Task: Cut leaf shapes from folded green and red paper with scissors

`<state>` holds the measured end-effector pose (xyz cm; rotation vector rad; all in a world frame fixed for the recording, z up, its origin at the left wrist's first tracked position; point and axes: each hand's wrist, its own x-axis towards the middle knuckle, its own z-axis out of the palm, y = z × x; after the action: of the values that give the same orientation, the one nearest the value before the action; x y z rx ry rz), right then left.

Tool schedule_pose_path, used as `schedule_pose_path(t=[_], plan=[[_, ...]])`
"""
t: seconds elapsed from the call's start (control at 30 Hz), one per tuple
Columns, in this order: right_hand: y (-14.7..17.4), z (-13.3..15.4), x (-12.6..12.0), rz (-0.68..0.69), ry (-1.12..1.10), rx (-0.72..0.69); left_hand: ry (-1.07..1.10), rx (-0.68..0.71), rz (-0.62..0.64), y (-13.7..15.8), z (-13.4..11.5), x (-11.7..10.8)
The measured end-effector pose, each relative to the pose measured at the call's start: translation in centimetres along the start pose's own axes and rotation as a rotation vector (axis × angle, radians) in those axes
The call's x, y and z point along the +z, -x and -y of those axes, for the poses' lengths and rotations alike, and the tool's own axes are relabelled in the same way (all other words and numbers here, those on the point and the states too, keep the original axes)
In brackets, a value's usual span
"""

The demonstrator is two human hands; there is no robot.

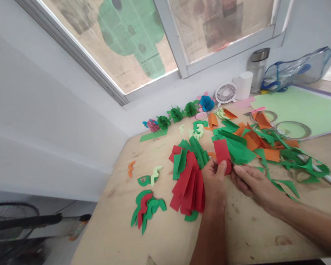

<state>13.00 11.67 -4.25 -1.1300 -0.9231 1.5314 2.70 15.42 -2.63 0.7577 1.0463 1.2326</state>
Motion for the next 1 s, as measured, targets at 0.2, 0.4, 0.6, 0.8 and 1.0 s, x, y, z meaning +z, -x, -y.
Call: schedule_pose_path(t=[0.2, 0.4, 0.6, 0.8, 1.0], plan=[[0.07, -0.1, -0.18, 0.008, -0.008, 0.013, -0.021, -0.008, 0.021, -0.26, 0.06, -0.33], [-0.16, -0.21, -0.12, 0.016, 0.015, 0.0, 0.016, -0.02, 0.025, -0.26, 0.19, -0.3], [-0.13, -0.25, -0.14, 0.008, 0.028, -0.005, 0.036, 0.011, -0.055, -0.28, 0.37, -0.24], [-0.03, -0.22, -0.19, 0.0, -0.013, 0.027, 0.032, 0.012, -0.033, -0.32, 0.34, -0.23], [-0.12, -0.13, -0.14, 0.005, 0.01, 0.016, 0.048, -0.003, -0.005, -0.04, -0.07, -0.2]])
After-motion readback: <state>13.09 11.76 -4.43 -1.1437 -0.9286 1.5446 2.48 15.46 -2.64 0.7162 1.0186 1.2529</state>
